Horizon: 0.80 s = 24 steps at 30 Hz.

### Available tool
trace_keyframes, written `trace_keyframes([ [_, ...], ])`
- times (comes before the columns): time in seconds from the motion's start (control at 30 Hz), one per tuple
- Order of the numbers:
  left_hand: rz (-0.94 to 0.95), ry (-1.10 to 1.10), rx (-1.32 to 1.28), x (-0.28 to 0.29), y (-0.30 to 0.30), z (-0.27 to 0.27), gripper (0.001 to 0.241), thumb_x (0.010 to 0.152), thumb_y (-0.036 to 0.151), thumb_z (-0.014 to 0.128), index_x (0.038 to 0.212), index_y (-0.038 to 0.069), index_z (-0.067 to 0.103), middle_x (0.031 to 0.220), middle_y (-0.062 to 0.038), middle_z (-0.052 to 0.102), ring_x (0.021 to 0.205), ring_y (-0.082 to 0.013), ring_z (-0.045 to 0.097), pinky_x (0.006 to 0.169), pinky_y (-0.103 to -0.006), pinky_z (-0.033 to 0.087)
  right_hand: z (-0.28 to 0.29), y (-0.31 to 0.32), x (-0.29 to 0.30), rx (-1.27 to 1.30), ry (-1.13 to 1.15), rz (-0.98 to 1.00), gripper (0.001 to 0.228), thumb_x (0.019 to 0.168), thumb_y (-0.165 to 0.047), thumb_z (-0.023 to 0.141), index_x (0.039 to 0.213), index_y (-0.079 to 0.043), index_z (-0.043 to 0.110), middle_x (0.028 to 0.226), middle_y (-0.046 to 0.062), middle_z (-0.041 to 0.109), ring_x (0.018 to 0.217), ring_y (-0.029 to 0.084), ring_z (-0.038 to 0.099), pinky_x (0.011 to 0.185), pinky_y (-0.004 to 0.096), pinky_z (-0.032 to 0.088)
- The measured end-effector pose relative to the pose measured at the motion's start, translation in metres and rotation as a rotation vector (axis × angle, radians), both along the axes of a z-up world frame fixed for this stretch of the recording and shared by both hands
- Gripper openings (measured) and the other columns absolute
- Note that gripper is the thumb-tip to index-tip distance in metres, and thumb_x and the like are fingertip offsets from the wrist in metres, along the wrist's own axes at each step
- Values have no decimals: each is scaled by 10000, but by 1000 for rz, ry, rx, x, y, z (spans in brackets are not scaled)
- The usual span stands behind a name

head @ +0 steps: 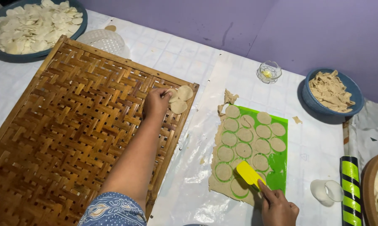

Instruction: Using a spatula to lift circular dough pieces from a plastic sheet and placing them onto a bamboo mat.

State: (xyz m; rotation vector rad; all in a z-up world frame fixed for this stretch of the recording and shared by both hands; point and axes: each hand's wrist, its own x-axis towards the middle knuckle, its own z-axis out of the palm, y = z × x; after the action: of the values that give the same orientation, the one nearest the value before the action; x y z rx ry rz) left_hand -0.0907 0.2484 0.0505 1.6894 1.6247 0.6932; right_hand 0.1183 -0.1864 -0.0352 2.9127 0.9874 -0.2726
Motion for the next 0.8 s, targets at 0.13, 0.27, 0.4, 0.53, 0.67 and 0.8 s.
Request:
trace_keyframes([
  [0.13,32,-3,72,3,4,-11,115,918,207,749,1002,160,811,1085,14,710,848,-198,689,806,-374,556,-11,-9,6,47,-12,16,562,896,-264,672,1352,-584,600,896,-124,698,857,28,664,884,280,377],
  [0.27,17,47,42,3,4,-6,161,949,190,713,1093,158,778,1106,-8,653,753,-139,669,713,-311,593,-11,-9,7,86,-12,-20,448,934,-349,656,1312,-587,634,854,-115,672,800,33,644,887,279,370],
  [0.4,-81,185,235,2,15,-33,616,909,126,749,1488,239,573,1156,-114,621,891,-250,646,814,-411,546,2,-19,11,238,-65,-4,422,923,-299,654,1295,-494,685,861,-74,668,716,129,636,901,320,393],
  [0.53,-90,81,476,-3,7,-41,633,882,167,784,1454,30,552,1337,-264,548,1148,-431,590,954,-482,489,27,-20,32,198,-115,-154,426,959,-249,629,1329,-454,680,861,-36,677,706,167,616,896,372,375],
  [0.67,-85,25,459,7,-30,-20,572,945,135,728,1460,32,502,1299,-180,478,992,-300,580,854,-446,503,11,-13,66,153,-268,-199,353,953,-278,646,1269,-405,738,897,17,673,730,207,618,851,390,358],
  [0.8,-204,-215,477,25,-69,-34,527,866,32,771,1363,6,596,1316,-230,482,1027,-383,682,874,-450,581,5,4,88,47,-200,-188,450,1013,-289,510,1374,-534,619,1054,-38,658,1104,173,684,1046,441,313],
])
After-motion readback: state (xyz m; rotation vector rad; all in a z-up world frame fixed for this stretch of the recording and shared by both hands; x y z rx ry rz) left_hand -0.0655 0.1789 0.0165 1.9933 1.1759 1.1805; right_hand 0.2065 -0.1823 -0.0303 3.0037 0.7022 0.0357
